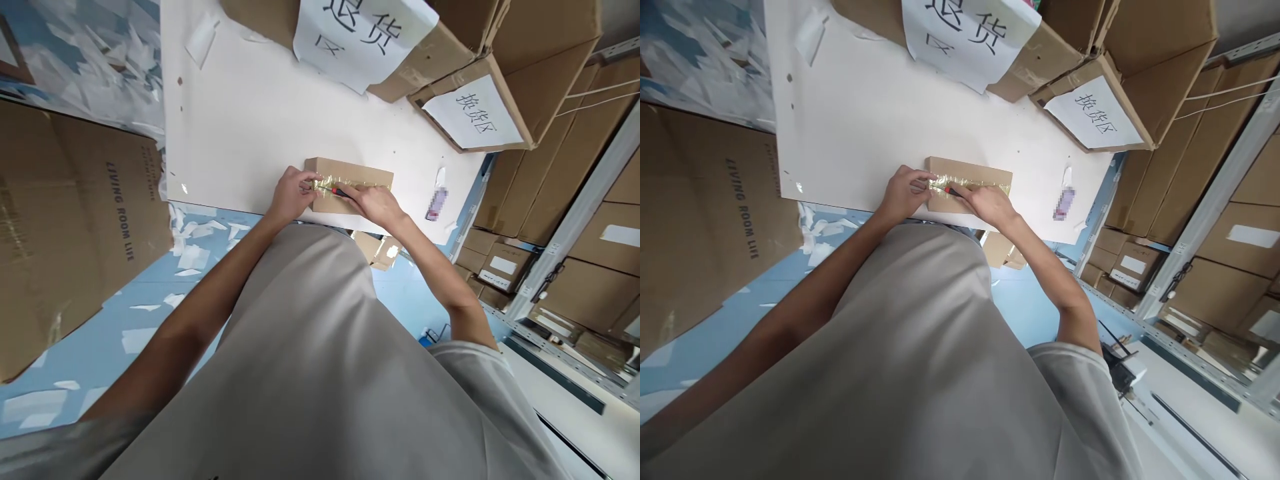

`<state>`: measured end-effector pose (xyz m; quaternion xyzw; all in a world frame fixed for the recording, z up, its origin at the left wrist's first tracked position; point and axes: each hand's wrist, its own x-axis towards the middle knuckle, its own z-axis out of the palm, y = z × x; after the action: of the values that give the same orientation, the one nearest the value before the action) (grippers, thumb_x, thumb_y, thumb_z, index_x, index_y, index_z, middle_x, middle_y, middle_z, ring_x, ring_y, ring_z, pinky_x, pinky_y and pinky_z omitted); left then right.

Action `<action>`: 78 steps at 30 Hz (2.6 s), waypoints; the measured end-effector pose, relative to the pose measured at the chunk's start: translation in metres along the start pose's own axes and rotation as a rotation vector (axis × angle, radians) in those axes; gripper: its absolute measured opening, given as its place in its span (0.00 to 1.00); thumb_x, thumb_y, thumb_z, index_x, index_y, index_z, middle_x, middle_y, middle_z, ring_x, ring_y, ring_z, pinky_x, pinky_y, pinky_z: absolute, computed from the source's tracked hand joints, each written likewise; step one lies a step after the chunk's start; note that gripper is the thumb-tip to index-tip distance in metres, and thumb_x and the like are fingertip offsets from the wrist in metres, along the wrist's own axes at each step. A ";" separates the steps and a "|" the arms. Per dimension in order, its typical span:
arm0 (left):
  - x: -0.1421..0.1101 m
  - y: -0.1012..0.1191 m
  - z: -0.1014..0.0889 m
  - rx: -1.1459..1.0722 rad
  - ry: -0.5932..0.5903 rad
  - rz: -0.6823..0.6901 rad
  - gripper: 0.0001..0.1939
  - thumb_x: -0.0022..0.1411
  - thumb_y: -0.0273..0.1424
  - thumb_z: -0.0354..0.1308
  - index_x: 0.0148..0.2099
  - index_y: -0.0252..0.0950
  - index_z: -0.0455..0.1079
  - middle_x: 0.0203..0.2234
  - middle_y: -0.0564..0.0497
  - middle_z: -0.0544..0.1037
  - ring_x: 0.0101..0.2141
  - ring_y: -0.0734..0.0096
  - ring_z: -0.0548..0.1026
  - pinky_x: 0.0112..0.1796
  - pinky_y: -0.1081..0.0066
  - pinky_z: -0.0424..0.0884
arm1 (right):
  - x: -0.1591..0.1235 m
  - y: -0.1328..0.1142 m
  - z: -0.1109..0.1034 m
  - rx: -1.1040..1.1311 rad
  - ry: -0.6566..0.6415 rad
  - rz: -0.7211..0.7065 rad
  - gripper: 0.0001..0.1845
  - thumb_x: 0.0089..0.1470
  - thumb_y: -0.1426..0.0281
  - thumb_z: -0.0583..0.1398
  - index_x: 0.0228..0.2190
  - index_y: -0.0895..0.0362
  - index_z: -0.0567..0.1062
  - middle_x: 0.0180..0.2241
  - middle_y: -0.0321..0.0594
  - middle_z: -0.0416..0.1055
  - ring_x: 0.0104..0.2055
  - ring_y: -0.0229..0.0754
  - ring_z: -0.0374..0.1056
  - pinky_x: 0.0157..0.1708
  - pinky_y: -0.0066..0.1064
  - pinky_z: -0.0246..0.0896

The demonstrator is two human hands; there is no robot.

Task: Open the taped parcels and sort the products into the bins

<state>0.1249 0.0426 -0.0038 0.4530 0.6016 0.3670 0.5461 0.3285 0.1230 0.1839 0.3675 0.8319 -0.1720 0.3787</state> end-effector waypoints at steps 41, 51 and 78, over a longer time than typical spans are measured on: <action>-0.017 0.011 0.020 0.058 0.275 -0.069 0.21 0.65 0.32 0.69 0.59 0.42 0.84 0.59 0.43 0.81 0.51 0.57 0.84 0.53 0.57 0.87 | -0.040 0.122 0.053 -0.081 0.014 0.043 0.31 0.85 0.59 0.44 0.73 0.55 0.74 0.48 0.62 0.88 0.48 0.61 0.83 0.44 0.43 0.60; -0.025 0.027 0.041 0.165 0.361 -0.118 0.19 0.67 0.32 0.67 0.59 0.44 0.82 0.63 0.43 0.82 0.54 0.55 0.84 0.53 0.59 0.86 | -0.050 0.158 0.079 0.006 0.009 0.009 0.29 0.84 0.59 0.48 0.68 0.54 0.80 0.48 0.61 0.86 0.52 0.64 0.82 0.47 0.45 0.58; -0.016 0.029 0.070 0.420 0.512 -0.072 0.22 0.69 0.49 0.73 0.54 0.44 0.72 0.55 0.44 0.79 0.49 0.56 0.79 0.52 0.58 0.79 | -0.052 0.186 0.112 0.068 -0.019 -0.018 0.23 0.83 0.70 0.50 0.69 0.52 0.75 0.48 0.55 0.87 0.48 0.57 0.83 0.43 0.38 0.55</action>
<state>0.1982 0.0328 0.0197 0.4272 0.7974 0.3176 0.2844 0.5461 0.1599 0.1488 0.3711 0.8250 -0.2073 0.3723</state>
